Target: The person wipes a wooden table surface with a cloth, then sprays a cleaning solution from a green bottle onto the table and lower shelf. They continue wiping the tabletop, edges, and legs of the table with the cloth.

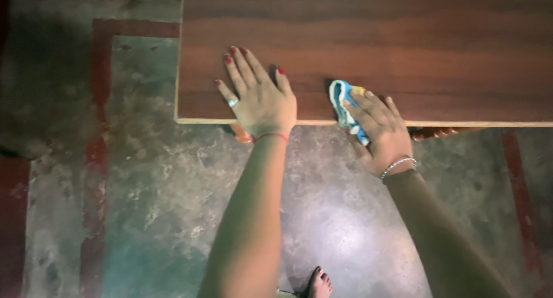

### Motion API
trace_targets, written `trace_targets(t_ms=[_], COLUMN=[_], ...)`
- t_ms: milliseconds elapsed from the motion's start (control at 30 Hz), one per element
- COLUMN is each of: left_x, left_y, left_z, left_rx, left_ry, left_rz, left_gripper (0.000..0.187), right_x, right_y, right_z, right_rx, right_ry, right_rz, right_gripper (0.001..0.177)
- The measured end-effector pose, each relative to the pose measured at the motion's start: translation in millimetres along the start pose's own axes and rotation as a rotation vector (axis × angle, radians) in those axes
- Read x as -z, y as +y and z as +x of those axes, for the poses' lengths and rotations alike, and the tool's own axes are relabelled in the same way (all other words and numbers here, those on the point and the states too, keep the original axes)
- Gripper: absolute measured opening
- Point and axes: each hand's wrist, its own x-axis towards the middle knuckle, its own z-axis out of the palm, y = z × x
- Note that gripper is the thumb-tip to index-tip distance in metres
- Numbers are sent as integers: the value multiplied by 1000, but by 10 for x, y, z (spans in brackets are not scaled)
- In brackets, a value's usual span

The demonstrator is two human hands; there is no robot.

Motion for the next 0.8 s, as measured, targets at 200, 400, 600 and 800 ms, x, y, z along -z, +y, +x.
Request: trace_targets(t_ms=[200, 400, 600, 800], left_x=[67, 26, -9, -35], left_y=[47, 44, 28, -11], left_z=[-37, -35, -36, -61], left_rx=[-7, -12, -13, -27], left_ry=[23, 42, 89, 138], left_rz=[34, 69, 39, 54], left_gripper=[73, 74, 75, 74], right_x=[331, 480, -156, -119], right_y=[666, 871, 133, 35], right_z=[-315, -273, 460, 507], right_rx=[-94, -354, -33, -128], right_ry=[29, 144, 218, 22], right_rz=[-10, 70, 106, 10], right_gripper=[54, 52, 58, 58])
